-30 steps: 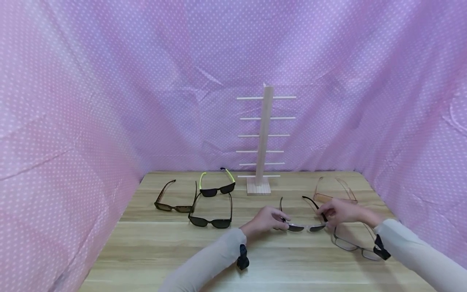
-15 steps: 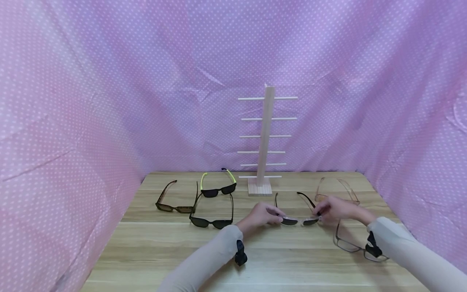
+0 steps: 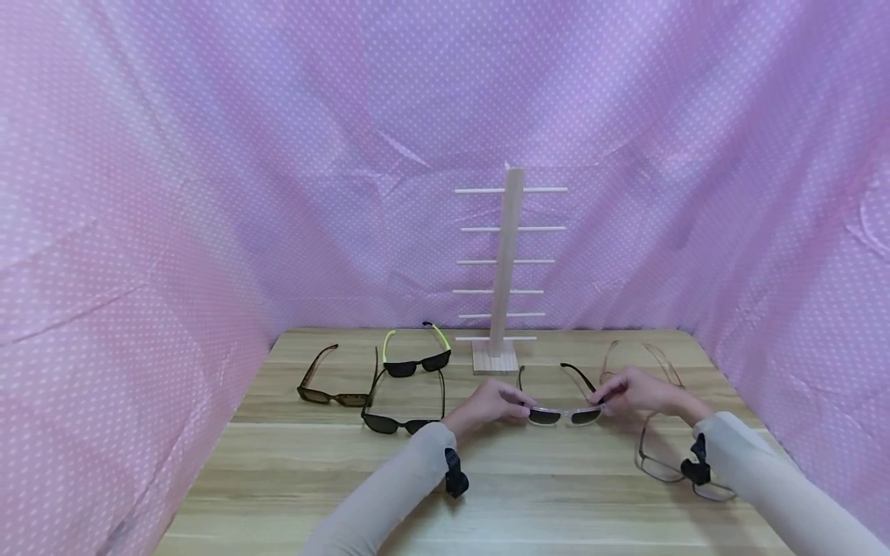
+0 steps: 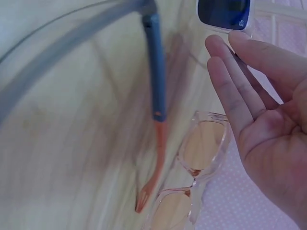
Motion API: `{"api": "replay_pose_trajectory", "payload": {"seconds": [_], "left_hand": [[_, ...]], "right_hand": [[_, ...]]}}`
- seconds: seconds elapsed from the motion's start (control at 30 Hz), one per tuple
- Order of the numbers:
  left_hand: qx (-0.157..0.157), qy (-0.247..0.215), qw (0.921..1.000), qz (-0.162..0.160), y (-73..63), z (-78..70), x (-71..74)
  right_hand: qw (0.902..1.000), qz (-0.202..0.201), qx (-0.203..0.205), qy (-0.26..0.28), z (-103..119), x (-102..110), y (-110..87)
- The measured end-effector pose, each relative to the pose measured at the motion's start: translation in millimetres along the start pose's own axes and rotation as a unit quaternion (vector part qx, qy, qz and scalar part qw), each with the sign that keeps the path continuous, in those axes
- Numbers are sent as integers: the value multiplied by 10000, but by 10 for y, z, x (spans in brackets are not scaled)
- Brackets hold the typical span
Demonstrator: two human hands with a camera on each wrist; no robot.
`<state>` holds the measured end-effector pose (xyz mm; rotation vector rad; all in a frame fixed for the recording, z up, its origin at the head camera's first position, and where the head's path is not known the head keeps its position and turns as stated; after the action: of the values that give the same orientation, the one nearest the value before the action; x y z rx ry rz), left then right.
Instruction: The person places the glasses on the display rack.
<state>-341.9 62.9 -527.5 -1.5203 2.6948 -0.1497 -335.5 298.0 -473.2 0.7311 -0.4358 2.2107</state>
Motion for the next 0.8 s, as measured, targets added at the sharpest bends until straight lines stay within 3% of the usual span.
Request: {"api": "replay_pose_trajectory", "payload": {"seconds": [0.23,0.4,0.8], "left_hand": [[60,58,9999,57,14,-44,84],[-29,139,9994,322,-19,-153,105],[5,44,9985,538,-280,-426,271]], "right_hand": [[9993,50,-347,131,-69,72,26],[9990,120,-349,247,-48,117,40],[9995,-259,-171,3,325,212,102]]}}
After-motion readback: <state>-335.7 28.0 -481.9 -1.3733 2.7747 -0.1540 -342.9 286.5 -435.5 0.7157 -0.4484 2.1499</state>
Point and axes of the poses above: each hand's wrist, its own y-axis towards the middle knuckle, its own x-axis out of the back of the hand, z = x × y, the point moved 8 cm from there along y, towards the middle knuckle, and after that the axes turned 5 degrees about -y, right-handed, at the moved point
